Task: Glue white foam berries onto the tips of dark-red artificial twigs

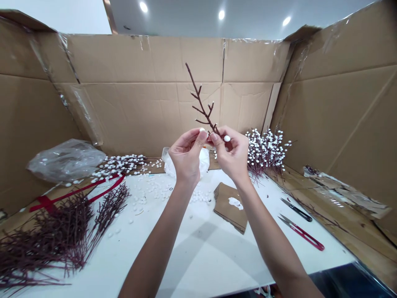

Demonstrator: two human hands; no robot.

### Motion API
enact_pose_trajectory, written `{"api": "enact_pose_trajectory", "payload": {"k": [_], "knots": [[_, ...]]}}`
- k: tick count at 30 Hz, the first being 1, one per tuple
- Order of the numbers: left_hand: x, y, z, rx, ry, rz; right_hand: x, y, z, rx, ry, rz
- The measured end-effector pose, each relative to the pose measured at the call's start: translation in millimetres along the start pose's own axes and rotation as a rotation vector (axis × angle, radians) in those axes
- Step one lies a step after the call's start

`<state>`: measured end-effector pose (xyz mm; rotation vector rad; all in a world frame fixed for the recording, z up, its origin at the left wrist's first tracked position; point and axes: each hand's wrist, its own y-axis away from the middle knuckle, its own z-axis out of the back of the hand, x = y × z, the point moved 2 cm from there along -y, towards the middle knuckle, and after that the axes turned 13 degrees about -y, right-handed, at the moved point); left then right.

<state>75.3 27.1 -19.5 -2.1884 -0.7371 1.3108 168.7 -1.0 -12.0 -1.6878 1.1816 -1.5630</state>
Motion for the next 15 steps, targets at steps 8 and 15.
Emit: {"api": "enact_pose_trajectory", "payload": {"k": [8,15], "knots": [[-1.3,-0.3,-0.2,-0.001,-0.035,-0.025,0.5,0.3,0.9,0.027,0.008,0.002],[1.7,-1.2,0.9,0.01,-0.046,-0.011,-2.1,-1.1,1.3,0.049,-0.071,-0.069]]}}
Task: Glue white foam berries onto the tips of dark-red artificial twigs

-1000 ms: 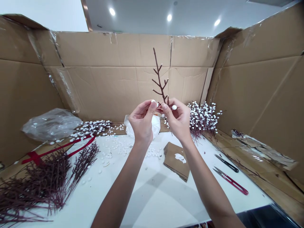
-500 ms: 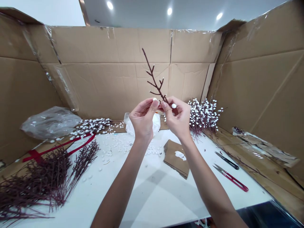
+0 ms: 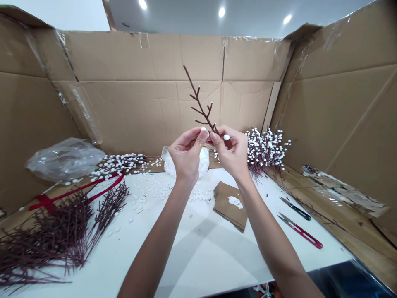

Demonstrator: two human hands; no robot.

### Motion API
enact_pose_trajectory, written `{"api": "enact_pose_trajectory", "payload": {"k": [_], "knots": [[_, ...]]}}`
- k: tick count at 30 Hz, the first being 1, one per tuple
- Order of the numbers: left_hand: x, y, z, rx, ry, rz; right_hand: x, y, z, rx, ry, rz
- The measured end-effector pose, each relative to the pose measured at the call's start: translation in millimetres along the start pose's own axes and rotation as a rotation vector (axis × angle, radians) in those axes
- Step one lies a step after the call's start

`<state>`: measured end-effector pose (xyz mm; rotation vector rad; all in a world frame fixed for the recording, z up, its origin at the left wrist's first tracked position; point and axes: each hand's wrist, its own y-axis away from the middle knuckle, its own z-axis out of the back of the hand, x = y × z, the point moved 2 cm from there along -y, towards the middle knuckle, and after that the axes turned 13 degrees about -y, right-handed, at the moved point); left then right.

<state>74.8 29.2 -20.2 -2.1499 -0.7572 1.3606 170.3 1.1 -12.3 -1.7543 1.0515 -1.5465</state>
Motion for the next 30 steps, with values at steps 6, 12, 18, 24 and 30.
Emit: {"api": "enact_pose_trajectory", "payload": {"k": [6,12,18,24,30], "knots": [[-5,-2,1.0,0.041,0.08,0.083,0,-4,3,0.036,-0.18,-0.053],[-12,-6,5.7,0.089,0.089,0.163,3,-3,4,-0.015,-0.117,-0.056],[-11,-7,6.5,0.129,0.031,0.185,10,-1,2,-0.021,0.046,-0.035],[-12,-9,7.7,0.206,-0.024,0.154,14,-1,3,-0.001,0.104,-0.018],[-10,-10,8.3,0.226,-0.065,0.123,18,-2,3,-0.001,0.187,0.015]]}}
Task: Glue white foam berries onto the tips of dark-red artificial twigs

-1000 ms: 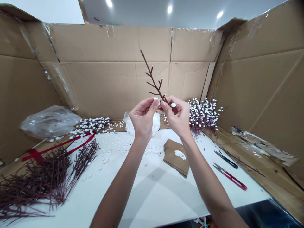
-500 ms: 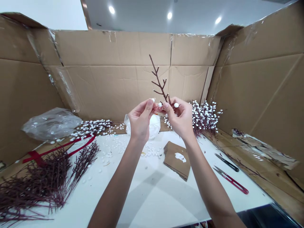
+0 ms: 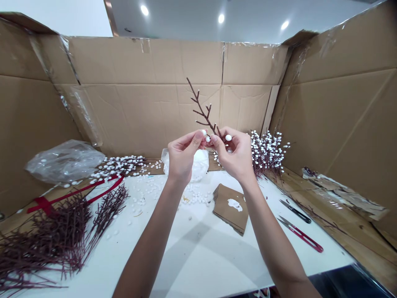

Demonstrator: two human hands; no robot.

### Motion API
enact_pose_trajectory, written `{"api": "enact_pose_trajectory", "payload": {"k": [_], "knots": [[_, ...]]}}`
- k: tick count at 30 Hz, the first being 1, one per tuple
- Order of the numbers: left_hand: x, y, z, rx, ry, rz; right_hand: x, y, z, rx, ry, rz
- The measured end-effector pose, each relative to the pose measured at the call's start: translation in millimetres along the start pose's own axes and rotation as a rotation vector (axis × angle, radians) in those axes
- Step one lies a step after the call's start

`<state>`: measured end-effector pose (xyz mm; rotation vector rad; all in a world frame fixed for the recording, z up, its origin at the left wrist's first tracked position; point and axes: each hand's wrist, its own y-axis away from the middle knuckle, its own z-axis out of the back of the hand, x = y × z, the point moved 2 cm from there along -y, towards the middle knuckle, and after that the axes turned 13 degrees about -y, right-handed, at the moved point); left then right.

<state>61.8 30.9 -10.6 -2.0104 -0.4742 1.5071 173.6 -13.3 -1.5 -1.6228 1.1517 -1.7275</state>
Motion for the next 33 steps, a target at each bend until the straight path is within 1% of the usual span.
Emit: {"api": "enact_pose_trajectory", "payload": {"k": [3,9,14,21,27,33], "knots": [[0,0,1.3,0.006,-0.027,-0.029,1,0,1,0.004,0.009,0.001],[-1,-2,6.1,0.055,-0.107,-0.093,1,1,1,0.019,-0.018,0.0],[-3,-3,9.9,0.06,-0.169,-0.122,1,2,1,0.047,-0.028,-0.003],[-12,-3,14.5,0.133,-0.266,-0.178,1,1,1,0.075,-0.005,-0.009],[-17,-3,17.4,0.141,-0.334,-0.228,0,3,-1,0.074,-0.01,0.012],[-18,-2,16.5,0.097,-0.336,-0.198,-5,2,-2,0.068,-0.052,0.009]]}}
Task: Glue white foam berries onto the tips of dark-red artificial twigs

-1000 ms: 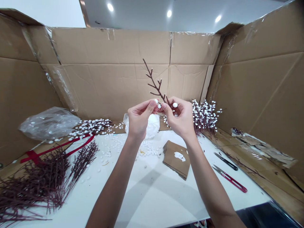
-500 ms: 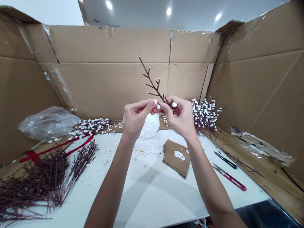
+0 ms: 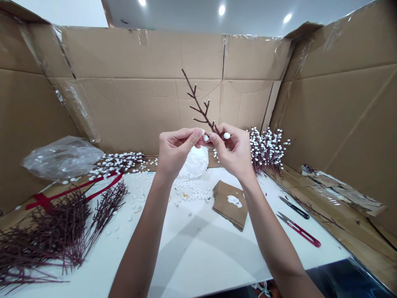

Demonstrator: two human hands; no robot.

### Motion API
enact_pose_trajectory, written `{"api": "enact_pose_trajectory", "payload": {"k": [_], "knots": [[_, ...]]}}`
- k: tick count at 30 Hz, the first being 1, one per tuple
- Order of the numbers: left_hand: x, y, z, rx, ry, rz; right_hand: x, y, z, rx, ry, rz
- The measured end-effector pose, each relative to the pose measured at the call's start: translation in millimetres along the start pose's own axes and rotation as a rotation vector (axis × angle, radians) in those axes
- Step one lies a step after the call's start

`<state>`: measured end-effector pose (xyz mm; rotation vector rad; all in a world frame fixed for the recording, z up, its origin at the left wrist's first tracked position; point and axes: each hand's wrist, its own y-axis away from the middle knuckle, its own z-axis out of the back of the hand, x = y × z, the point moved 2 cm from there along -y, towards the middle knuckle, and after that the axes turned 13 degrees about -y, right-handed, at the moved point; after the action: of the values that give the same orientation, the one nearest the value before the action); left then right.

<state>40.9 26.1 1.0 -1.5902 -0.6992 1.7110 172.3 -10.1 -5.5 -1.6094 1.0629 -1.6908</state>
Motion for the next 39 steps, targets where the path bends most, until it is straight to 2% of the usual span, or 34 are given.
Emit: {"api": "enact_pose_trajectory", "payload": {"k": [11,39], "knots": [[1,1,-3.7,-0.03,0.024,-0.007,0,-1,-1,-0.019,0.013,0.048],[6,3,-10.3,-0.078,0.042,0.021,-4,0,-4,-0.057,-0.014,0.008]]}}
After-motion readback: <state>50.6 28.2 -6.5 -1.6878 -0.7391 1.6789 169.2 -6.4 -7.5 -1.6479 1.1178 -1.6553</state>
